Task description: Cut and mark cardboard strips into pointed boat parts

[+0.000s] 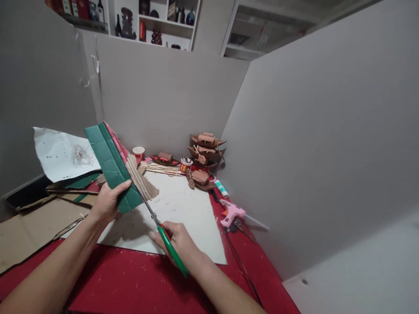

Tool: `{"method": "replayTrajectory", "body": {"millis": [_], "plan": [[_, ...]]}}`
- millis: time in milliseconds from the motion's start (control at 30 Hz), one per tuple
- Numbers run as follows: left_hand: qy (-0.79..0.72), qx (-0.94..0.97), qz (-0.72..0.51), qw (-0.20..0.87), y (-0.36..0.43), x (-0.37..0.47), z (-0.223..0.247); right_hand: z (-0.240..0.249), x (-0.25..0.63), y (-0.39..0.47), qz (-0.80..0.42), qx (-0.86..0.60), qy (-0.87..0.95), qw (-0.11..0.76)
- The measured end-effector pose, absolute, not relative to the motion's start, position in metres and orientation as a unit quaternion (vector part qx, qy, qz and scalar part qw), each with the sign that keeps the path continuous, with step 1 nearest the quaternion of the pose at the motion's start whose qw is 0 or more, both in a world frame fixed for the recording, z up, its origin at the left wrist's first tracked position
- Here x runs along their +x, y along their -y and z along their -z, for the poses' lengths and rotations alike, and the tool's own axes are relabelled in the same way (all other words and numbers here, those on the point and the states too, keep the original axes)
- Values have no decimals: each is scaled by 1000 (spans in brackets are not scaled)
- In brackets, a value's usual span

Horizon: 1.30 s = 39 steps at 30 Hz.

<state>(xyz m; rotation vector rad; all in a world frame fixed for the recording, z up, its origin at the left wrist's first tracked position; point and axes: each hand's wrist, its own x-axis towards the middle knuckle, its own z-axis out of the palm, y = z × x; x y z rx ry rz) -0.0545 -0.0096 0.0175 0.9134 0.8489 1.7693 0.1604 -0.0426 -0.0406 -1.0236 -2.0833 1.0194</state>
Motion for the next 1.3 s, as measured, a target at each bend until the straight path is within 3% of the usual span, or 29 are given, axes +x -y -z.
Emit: {"method": "replayTrajectory", "body": {"millis": [267,600,900,1133,1300], "plan": [[-364,417,-687,471,15,-43,-9,28,164,44,-288,-413,815,287],[-358,400,-691,484,14,-45,-13,34,162,43,-403,-398,763,312],[-377,443,-634,509,28,-29,-7,29,164,42,-340,-397,787,327],[-354,431,-634,535,28,-28,-9,33,162,43,-430,-386,732,361],[-363,374,-683,511,23,-35,-18,30,162,44,-431,-383,748,328]]}}
